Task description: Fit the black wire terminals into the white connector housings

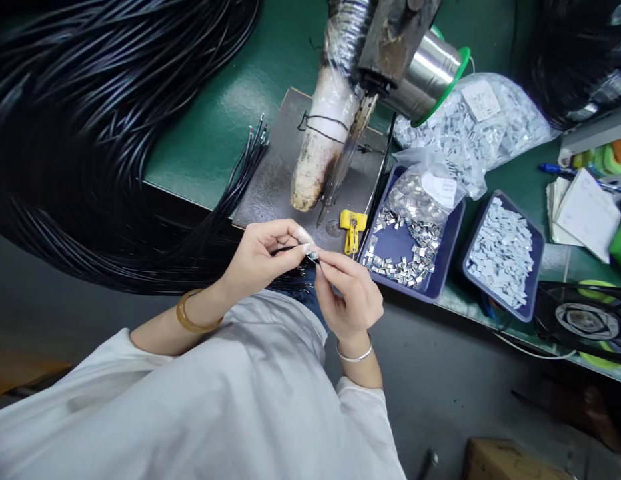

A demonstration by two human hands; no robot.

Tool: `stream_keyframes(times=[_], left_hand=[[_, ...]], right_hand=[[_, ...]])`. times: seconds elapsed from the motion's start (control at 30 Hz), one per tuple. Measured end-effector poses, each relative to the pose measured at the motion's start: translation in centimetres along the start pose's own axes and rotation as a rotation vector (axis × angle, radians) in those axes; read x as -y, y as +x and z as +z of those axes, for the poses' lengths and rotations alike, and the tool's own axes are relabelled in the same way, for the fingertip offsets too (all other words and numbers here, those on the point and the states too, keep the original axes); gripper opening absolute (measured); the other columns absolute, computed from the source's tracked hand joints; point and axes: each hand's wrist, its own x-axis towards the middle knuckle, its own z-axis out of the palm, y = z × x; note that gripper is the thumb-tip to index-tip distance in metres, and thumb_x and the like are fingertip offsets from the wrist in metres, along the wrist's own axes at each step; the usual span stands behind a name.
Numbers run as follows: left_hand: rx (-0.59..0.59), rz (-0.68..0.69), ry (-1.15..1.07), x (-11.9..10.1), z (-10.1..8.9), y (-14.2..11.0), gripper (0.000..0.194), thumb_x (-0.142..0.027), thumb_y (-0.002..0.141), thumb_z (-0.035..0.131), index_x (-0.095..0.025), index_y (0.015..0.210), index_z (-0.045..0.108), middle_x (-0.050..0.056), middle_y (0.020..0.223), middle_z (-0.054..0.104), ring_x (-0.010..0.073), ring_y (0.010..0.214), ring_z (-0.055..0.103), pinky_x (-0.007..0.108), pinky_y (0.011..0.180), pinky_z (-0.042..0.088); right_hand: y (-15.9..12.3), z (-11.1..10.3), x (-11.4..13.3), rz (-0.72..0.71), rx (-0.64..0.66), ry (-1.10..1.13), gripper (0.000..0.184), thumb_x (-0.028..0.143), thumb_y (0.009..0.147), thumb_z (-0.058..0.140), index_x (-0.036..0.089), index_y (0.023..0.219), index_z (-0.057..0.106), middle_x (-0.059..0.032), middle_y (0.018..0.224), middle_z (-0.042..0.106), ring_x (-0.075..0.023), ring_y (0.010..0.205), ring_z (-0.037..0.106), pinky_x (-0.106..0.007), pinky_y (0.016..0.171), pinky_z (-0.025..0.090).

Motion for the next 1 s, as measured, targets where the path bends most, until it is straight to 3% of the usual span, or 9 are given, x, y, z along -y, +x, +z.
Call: stream_keyframes(times=[0.13,0.23,0.3,0.57,1.0], left_hand=[[-0.018,-0.015,-0.043,-0.1,0.0,0.2,0.009,-0.016,0.074,0.068,-0.013,0.069,0.062,-0.009,0.050,0.037,0.0024,0.046,0.027,0.016,0.044,0.022],[-0.020,-0.001,-0.093,-0.2,0.0,0.5,0.006,-0.015,0.074,0.069,-0.012,0.069,0.067,-0.005,0.053,0.050,0.0029,0.048,0.037,0.015,0.047,0.031],[-0.029,0.001,-0.113,-0.2,-0.1,0.6,0.006,-0.016,0.074,0.070,-0.011,0.071,0.070,-0.002,0.061,0.061,0.0044,0.054,0.047,0.016,0.052,0.039],[-0.037,-0.053,-0.159,-0.2,-0.2,0.8,0.013,-0.021,0.071,0.078,-0.012,0.068,0.070,-0.004,0.054,0.056,0.0030,0.047,0.040,0.016,0.047,0.035],[-0.115,-0.045,-0.088,-0.1,0.0,1.3,0.008,-0.021,0.070,0.074,-0.012,0.070,0.074,0.002,0.070,0.072,0.0089,0.063,0.061,0.018,0.059,0.050]], right_hand=[[0.0,0.5,-0.3,0.082,-0.006,0.049,0.021,0.004,0.084,0.069,0.019,0.098,0.068,-0.0031,0.095,0.078,-0.0146,0.088,0.075,-0.030,0.078,0.063],[-0.1,0.6,-0.7,0.237,-0.009,0.183,0.018,0.006,0.088,0.062,0.020,0.099,0.066,-0.0035,0.097,0.077,-0.0169,0.091,0.075,-0.035,0.078,0.064],[-0.2,0.6,-0.9,0.269,0.011,0.194,0.016,0.007,0.088,0.063,0.020,0.097,0.065,-0.0038,0.099,0.077,-0.0173,0.092,0.075,-0.036,0.079,0.064],[-0.1,0.7,-1.3,0.130,0.062,0.072,0.020,0.005,0.082,0.069,0.021,0.092,0.064,-0.0033,0.100,0.077,-0.0150,0.090,0.075,-0.031,0.078,0.062],[0.1,1.2,-1.9,0.020,0.045,-0.063,0.024,0.002,0.080,0.070,0.020,0.096,0.063,-0.0049,0.104,0.077,-0.0155,0.094,0.075,-0.030,0.081,0.063]])
